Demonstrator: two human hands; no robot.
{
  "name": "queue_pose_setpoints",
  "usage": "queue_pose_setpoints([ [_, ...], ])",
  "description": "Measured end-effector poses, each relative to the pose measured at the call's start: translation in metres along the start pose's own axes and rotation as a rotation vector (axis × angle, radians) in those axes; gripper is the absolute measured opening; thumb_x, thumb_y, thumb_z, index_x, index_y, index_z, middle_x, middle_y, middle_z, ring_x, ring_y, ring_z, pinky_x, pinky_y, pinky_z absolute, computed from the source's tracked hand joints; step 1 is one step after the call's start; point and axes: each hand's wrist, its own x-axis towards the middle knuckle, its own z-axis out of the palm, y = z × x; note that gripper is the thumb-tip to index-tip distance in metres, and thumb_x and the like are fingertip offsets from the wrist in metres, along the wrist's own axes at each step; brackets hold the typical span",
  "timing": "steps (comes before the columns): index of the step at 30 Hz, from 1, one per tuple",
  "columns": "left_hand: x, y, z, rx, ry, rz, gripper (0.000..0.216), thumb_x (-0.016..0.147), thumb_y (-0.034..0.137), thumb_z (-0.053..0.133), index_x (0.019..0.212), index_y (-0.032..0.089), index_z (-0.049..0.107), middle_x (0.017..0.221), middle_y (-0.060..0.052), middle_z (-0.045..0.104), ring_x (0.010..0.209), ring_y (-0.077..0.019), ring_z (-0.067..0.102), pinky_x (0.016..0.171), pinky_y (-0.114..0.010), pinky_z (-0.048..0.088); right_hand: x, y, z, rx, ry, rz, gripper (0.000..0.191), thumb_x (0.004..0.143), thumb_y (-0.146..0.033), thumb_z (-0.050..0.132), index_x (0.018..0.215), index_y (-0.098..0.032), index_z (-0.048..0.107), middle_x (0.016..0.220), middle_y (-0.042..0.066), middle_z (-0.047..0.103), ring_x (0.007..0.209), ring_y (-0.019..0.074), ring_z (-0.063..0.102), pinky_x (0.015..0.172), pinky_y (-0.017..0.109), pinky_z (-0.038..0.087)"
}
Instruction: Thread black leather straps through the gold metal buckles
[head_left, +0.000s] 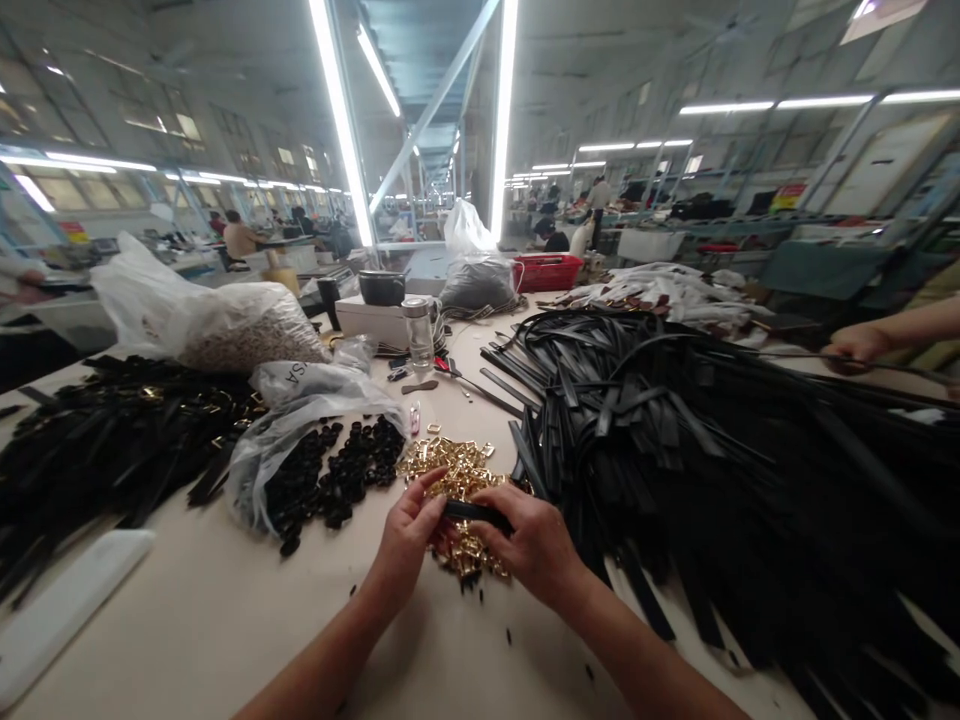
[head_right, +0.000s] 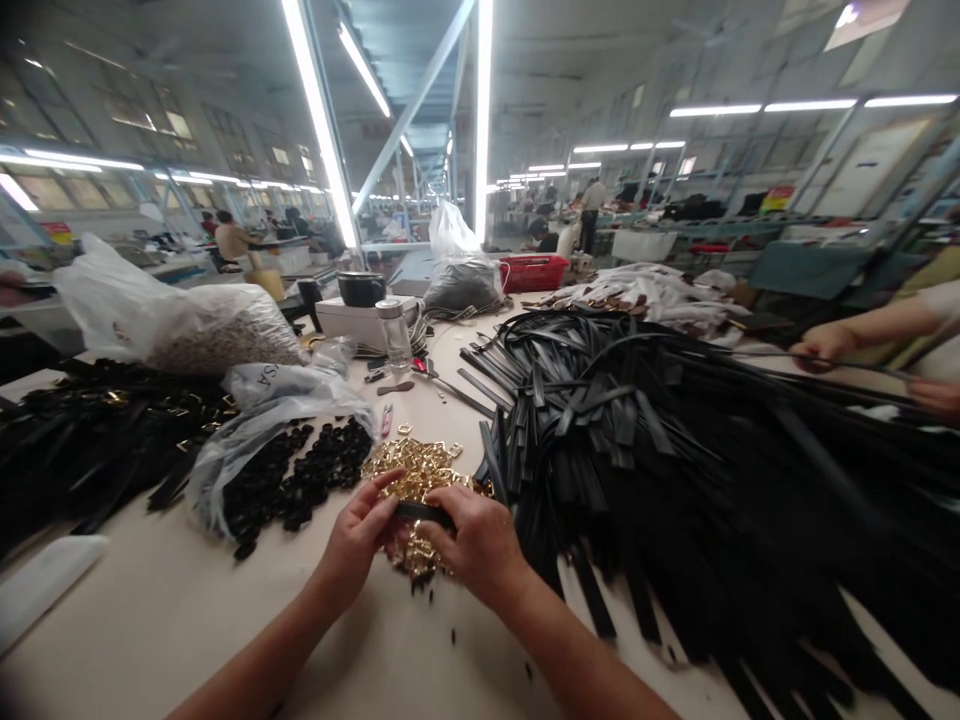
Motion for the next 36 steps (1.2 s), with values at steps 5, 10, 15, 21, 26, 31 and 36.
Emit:
queue_pose_setpoints([
  [5,0.001,-0.004,-0.002,-0.065,-0.022,-0.028,0.062,0.077,0.038,0.066,0.131,0.015,0.047,0.062,0.001,0.063,0.046,-0.0093,0.055,0.045,-0.018,0.040,0.000,-0.004,0.000,0.022,0.008,0.004,0.014,0.086,-0.030,0.059,0.096,-0.022,0.065,0.089,0.003,0.067,0.082,0.0162,0.062,0.075,0.024,0.045],
  [10,0.000,-0.001,0.000,-0.157,-0.034,-0.084,0.070,0.073,0.038,0.070,0.134,0.016,0.045,0.061,0.001,0.062,0.046,-0.0096,0.056,0.042,-0.017,0.039,0.000,-0.008,-0.001,-0.012,0.014,-0.011,0.013,0.087,-0.029,0.057,0.090,-0.021,0.067,0.081,0.002,0.065,0.076,0.0145,0.060,0.071,0.023,0.044],
  [15,-0.003,0.002,0.003,-0.184,-0.054,-0.108,0.065,0.072,0.035,0.071,0.131,0.018,0.050,0.060,0.002,0.061,0.046,-0.0086,0.056,0.042,-0.016,0.039,-0.002,-0.008,-0.003,-0.088,0.007,-0.058,0.017,0.088,-0.028,0.054,0.079,-0.020,0.065,0.074,0.001,0.062,0.069,0.0125,0.058,0.065,0.021,0.039],
  [21,-0.005,0.003,0.000,0.175,-0.177,0.117,0.025,0.075,0.034,0.070,0.094,0.018,0.073,0.076,-0.005,0.067,0.067,-0.0160,0.062,0.061,-0.026,0.051,-0.005,-0.006,-0.005,-0.204,-0.007,-0.102,0.018,0.089,-0.026,0.051,0.079,-0.019,0.064,0.074,0.001,0.061,0.066,0.0118,0.057,0.061,0.022,0.035],
  [26,-0.006,0.009,0.003,0.416,-0.140,0.394,0.012,0.075,0.031,0.071,0.081,0.023,0.077,0.104,-0.009,0.064,0.099,-0.0246,0.059,0.087,-0.035,0.049,-0.007,-0.007,-0.003,-0.293,-0.022,-0.135,0.018,0.091,-0.027,0.050,0.080,-0.019,0.062,0.075,0.001,0.061,0.066,0.0119,0.056,0.060,0.023,0.032],
  [31,-0.010,0.020,-0.002,0.472,-0.100,0.454,0.012,0.075,0.033,0.070,0.076,0.023,0.076,0.090,-0.008,0.066,0.087,-0.0232,0.060,0.081,-0.035,0.049,-0.005,-0.005,-0.014,-0.413,-0.021,-0.122,0.023,0.092,-0.027,0.047,0.074,-0.018,0.059,0.074,0.001,0.060,0.060,0.0110,0.052,0.056,0.026,0.027],
  [36,-0.019,0.025,-0.006,0.311,-0.671,0.050,0.047,0.077,0.059,0.057,0.060,0.018,0.071,0.061,-0.010,0.066,0.059,-0.0215,0.061,0.062,-0.034,0.049,0.000,0.001,-0.035,-0.432,0.054,-0.014,0.023,0.092,-0.029,0.047,0.075,-0.019,0.060,0.072,0.001,0.059,0.058,0.0111,0.052,0.055,0.026,0.027],
])
